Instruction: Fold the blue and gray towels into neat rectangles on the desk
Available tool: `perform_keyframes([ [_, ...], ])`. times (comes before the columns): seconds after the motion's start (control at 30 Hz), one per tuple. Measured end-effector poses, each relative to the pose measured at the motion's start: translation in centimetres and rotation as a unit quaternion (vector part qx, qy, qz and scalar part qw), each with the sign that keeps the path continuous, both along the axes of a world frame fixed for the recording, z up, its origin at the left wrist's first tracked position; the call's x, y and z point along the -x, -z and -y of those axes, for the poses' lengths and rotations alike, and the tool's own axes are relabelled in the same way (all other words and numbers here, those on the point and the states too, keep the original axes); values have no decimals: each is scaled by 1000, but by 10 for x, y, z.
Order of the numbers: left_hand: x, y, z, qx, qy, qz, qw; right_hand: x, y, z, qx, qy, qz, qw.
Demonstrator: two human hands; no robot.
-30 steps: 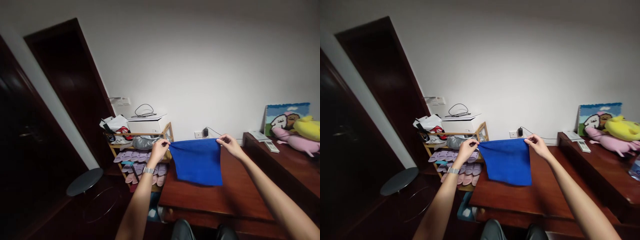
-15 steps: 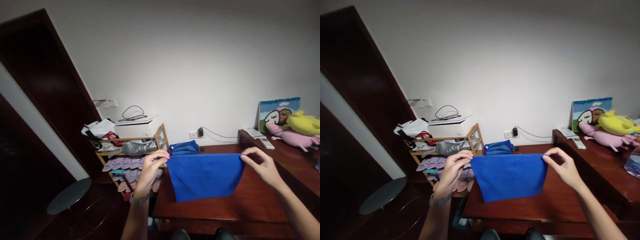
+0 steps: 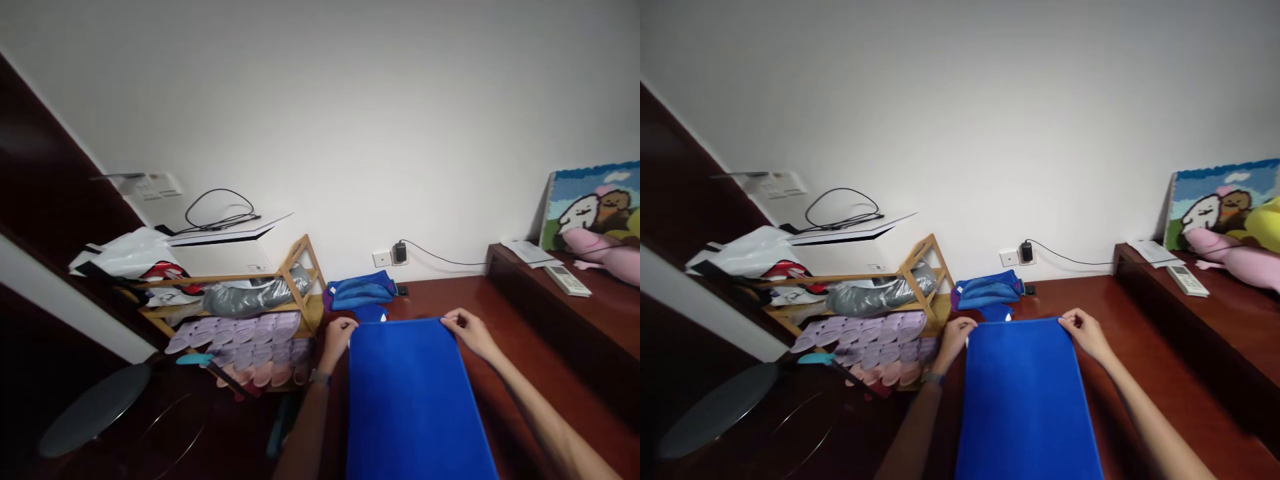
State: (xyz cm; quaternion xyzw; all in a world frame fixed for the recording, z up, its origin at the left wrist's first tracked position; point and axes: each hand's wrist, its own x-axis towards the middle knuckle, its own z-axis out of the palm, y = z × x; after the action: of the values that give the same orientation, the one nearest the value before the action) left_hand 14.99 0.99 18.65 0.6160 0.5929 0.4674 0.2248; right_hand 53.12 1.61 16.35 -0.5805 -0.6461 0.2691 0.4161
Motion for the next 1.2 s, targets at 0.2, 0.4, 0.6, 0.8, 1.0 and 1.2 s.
perform_keyframes([
  [0.2,-6,104,-25,0,-49,-75,996,40,115,-59,114,78,136,981],
  [0.4,-39,137,-36,-67,95,-263,958,42,154,-72,100,95,202,970],
  [0.6,-48,153,-46,-28,126,-380,916,45,143,-84,70,124,258,956],
  [0.8,-76,159,-45,-78,126,-410,900,108,148,-58,-83,32,335,938],
  [1.0,-78,177,-45,-7,128,-406,905,115,178,-50,5,-32,381,924],
  [1.2,-54,167,-37,82,49,-434,896,75,167,-82,9,-62,387,920],
])
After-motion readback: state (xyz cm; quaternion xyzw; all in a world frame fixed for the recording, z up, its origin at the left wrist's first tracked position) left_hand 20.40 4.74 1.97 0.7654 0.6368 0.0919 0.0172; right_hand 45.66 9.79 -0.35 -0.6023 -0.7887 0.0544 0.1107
